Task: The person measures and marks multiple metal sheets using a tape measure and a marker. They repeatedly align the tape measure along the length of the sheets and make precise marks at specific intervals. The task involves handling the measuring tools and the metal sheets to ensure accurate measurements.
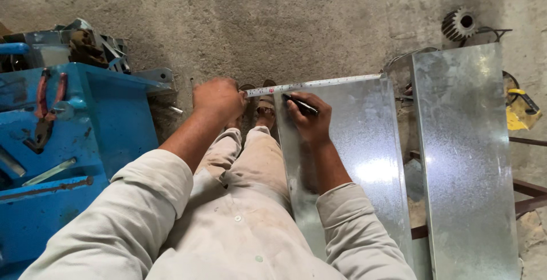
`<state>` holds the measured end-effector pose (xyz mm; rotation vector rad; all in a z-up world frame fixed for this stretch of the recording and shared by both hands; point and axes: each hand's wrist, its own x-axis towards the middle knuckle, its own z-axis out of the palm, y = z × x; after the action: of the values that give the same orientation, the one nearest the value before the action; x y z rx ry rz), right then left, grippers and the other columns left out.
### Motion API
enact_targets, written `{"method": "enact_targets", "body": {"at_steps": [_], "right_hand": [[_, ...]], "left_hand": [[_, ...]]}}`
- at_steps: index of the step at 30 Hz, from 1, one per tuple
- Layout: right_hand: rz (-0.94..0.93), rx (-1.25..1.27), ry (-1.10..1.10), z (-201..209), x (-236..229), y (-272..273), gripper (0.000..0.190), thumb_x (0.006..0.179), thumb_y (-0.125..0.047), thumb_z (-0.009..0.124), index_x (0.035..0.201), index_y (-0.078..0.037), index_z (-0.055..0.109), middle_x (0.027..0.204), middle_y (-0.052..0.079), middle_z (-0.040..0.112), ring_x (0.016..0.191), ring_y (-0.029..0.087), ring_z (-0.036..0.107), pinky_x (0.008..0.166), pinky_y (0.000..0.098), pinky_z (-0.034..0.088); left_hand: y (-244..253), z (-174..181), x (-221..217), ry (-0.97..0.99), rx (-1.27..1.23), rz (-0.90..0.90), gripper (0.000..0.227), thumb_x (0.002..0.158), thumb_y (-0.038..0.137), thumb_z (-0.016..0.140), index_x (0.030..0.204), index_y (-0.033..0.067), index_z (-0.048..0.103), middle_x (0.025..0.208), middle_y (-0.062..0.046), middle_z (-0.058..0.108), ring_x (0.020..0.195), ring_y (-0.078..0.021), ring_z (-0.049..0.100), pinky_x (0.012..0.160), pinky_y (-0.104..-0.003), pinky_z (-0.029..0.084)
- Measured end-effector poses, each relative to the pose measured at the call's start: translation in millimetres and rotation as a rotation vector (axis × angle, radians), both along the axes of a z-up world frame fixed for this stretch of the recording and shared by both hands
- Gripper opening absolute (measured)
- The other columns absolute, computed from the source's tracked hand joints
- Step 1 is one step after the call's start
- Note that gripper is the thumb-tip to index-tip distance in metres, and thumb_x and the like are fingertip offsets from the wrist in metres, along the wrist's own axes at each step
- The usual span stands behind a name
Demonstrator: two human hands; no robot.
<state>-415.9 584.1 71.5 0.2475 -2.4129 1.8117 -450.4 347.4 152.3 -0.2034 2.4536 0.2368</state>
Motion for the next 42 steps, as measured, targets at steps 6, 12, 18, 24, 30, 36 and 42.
{"method": "enact_targets", "body": {"at_steps": [6, 12, 18, 24, 30, 36, 42], "right_hand": [[0.016, 0.01, 0.001, -2, -1, -1, 0.018, 0.089, -0.005, 0.079, 0.105, 0.002, 0.076, 0.102, 0.014, 0.078, 0.092, 0.019, 0.075, 0.085, 0.0297, 0.059], [0.012, 0.08, 0.005, 3, -2, -2, 0.018, 0.088, -0.006, 0.079, 0.105, 0.0, 0.076, 0.101, 0.014, 0.078, 0.091, 0.019, 0.075, 0.083, 0.0292, 0.059], [0.01, 0.123, 0.032, -4, -4, -1, 0.018, 0.087, -0.006, 0.078, 0.104, -0.001, 0.077, 0.1, 0.014, 0.078, 0.09, 0.019, 0.076, 0.082, 0.0295, 0.06], [0.11, -0.048, -0.125, -17, -4, 16, 0.011, 0.085, -0.005, 0.078, 0.096, -0.001, 0.077, 0.092, 0.011, 0.077, 0.082, 0.013, 0.072, 0.076, 0.0269, 0.058], [0.038, -0.006, -0.067, -3, -6, 5, 0.016, 0.089, -0.004, 0.079, 0.104, 0.0, 0.077, 0.1, 0.01, 0.077, 0.087, 0.013, 0.073, 0.078, 0.0268, 0.059], [0.051, 0.057, -0.003, 7, -7, 0, 0.017, 0.09, -0.002, 0.079, 0.106, 0.0, 0.077, 0.102, 0.012, 0.078, 0.09, 0.016, 0.074, 0.081, 0.0281, 0.059], [0.084, 0.11, 0.043, 9, -8, 1, 0.016, 0.088, -0.004, 0.078, 0.104, -0.001, 0.077, 0.099, 0.012, 0.077, 0.087, 0.016, 0.074, 0.078, 0.0278, 0.059]], "left_hand": [[-2, -8, 4, 0.065, 0.004, -0.015, 0.043, 0.096, 0.051, 0.061, 0.117, 0.0144, 0.074, 0.118, -0.014, 0.072, 0.113, -0.0327, 0.068, 0.094, -0.05, 0.049], [-1, -9, 4, 0.057, 0.018, 0.0, 0.042, 0.098, 0.049, 0.06, 0.117, 0.0147, 0.073, 0.121, -0.013, 0.071, 0.117, -0.0321, 0.066, 0.097, -0.05, 0.047], [-2, -12, 3, 0.065, 0.026, -0.008, 0.043, 0.097, 0.05, 0.06, 0.118, 0.014, 0.073, 0.122, -0.013, 0.071, 0.117, -0.0321, 0.066, 0.098, -0.053, 0.045], [-1, -6, 3, 0.05, 0.028, 0.013, 0.043, 0.098, 0.049, 0.06, 0.117, 0.0132, 0.073, 0.12, -0.014, 0.071, 0.115, -0.0331, 0.067, 0.096, -0.051, 0.047], [-1, 1, 1, 0.026, 0.034, 0.003, 0.041, 0.099, 0.048, 0.059, 0.116, 0.0138, 0.073, 0.117, -0.013, 0.072, 0.114, -0.0326, 0.067, 0.098, -0.051, 0.046], [-1, -4, 3, 0.05, 0.036, 0.019, 0.041, 0.098, 0.048, 0.06, 0.116, 0.0137, 0.073, 0.118, -0.014, 0.072, 0.115, -0.0332, 0.067, 0.1, -0.053, 0.044], [-1, -7, 3, 0.056, 0.03, 0.017, 0.041, 0.097, 0.048, 0.061, 0.117, 0.0137, 0.073, 0.118, -0.014, 0.072, 0.114, -0.0334, 0.067, 0.099, -0.052, 0.044]]}}
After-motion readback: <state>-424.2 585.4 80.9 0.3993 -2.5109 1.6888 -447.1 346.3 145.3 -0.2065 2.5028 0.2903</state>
